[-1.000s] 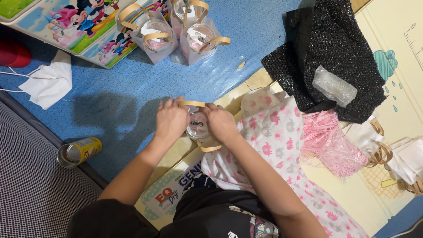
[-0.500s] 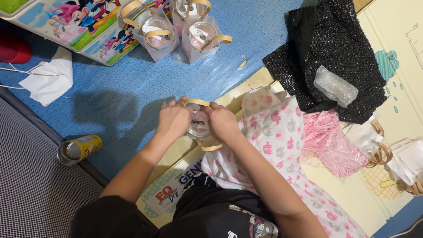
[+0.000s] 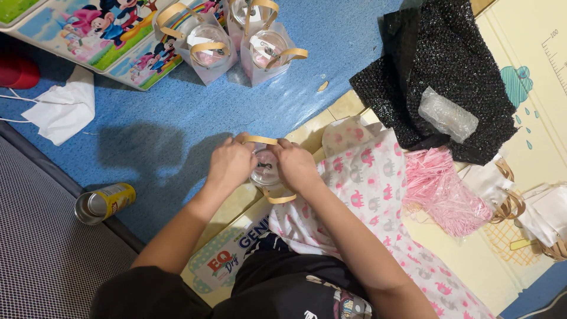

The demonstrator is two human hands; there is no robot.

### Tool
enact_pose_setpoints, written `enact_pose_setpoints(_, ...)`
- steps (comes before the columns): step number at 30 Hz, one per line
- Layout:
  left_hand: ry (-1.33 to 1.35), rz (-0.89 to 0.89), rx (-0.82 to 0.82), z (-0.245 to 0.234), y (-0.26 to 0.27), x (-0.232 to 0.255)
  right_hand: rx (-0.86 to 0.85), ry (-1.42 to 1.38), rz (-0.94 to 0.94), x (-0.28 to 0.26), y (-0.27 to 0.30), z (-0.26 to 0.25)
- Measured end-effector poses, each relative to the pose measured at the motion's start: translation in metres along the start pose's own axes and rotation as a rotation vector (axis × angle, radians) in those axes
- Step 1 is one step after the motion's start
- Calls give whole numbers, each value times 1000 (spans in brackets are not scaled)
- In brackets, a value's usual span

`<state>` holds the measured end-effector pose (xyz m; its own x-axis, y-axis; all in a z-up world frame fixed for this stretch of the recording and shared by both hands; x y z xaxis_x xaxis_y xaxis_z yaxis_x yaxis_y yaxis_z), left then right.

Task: The person assembles candle jars by placing a wick into a glass jar, wrapping a paper label around the jar, and securing it with tape. They also cut open a plastic-wrapped box to retrieve a jar and wick.

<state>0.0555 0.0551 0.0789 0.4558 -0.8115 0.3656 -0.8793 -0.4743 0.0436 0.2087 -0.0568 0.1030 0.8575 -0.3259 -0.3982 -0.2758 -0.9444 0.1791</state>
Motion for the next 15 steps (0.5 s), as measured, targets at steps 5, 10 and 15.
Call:
enact_pose_setpoints(5, 35, -49, 24, -14, 2, 2, -74, -1, 51, -7, -2, -12)
enact_pose_setpoints(10, 176, -15, 57, -47, 5, 11, -59, 40, 33, 0, -2, -5)
enact_pose_setpoints(15, 589, 235, 251, -10, 35, -6, 4, -215, 50, 13, -1, 4)
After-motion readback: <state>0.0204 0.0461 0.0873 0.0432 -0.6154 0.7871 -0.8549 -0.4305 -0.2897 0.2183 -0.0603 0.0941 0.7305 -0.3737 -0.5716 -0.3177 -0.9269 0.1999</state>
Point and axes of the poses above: each hand's wrist, its own y-axis away from the middle knuckle, its own z-axis out of the palm, x = y × z, the point moved 1 cm from there along -y, towards the middle knuckle, and after that the axes turned 7 degrees about z, right-handed, at the moved point
